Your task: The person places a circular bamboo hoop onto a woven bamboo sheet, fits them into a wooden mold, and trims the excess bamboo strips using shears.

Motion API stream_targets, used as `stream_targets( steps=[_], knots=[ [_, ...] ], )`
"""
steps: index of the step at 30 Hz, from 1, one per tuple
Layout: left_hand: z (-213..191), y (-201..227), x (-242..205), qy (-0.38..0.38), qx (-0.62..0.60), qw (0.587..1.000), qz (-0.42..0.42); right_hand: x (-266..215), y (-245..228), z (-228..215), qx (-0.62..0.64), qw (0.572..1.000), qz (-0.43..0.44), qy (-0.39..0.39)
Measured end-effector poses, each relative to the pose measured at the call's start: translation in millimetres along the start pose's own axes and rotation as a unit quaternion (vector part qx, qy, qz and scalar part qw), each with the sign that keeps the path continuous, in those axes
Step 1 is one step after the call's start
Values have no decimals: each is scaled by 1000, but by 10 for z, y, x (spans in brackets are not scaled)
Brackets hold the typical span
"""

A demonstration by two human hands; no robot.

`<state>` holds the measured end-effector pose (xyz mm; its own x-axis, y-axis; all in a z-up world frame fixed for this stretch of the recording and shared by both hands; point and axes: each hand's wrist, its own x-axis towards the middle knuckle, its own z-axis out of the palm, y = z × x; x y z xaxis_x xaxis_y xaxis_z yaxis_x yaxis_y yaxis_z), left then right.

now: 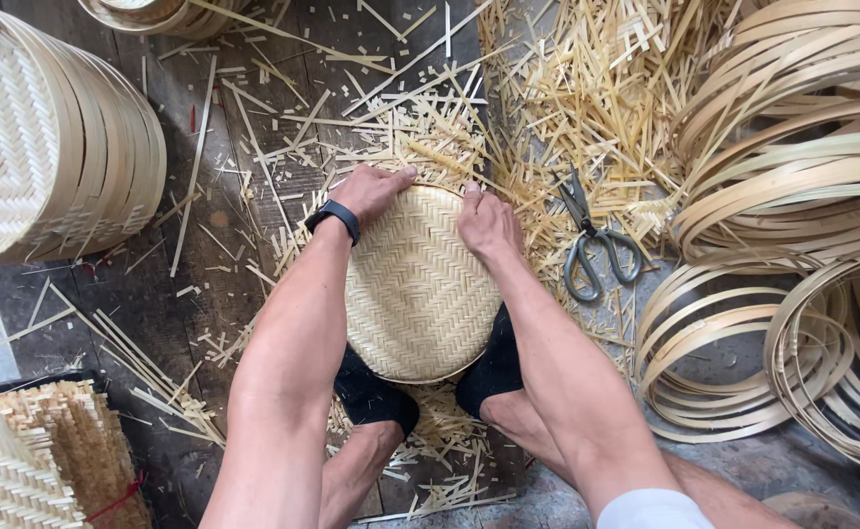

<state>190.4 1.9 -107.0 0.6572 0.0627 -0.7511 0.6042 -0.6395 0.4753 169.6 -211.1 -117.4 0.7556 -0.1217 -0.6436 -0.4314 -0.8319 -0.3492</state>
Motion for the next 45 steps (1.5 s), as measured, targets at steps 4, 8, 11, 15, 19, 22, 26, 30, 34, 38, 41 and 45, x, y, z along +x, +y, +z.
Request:
stream_targets(
  steps=[4,8,11,15,19,22,26,30,34,38,41,45],
  knots=[
    [47,-84,113,-19,-46,998,27,24,68,24,22,1000,13,-12],
    [179,-355,-9,222,10,967,123,59,124,70,-4,997,-45,60],
    [323,-730,-219,415,40,894,162,11,107,56,6,1000,-13,20],
    [339,-1250,-246,223,-187,955,64,-36,89,61,13,1000,-11,15],
    [385,-1414,-13,211,-255,938,97,-14,82,49,16,1000,-13,16],
    [408,-1444,12,239,-248,935,84,-4,173,112,37,997,-42,52],
    [681,-1522,-170,432,-195,870,140,-209,557,20,-67,869,-346,347],
    [891,-1886,-531,483,-184,856,33,-589,775,-1105,-102,963,-230,100],
    [851,-2114,-1212,437,-240,867,-18,-1577,583,-2258,-435,891,-131,-1],
    [645,-1975,-1830,441,-238,865,20,-2358,543,-2549,-356,914,-188,45],
    [605,-1928,-1938,416,-202,887,17,-2233,708,-2278,-236,942,-235,35],
    [639,-2063,-1399,342,-177,923,-21,-1337,1126,-1244,-118,962,-247,-24]
  ],
)
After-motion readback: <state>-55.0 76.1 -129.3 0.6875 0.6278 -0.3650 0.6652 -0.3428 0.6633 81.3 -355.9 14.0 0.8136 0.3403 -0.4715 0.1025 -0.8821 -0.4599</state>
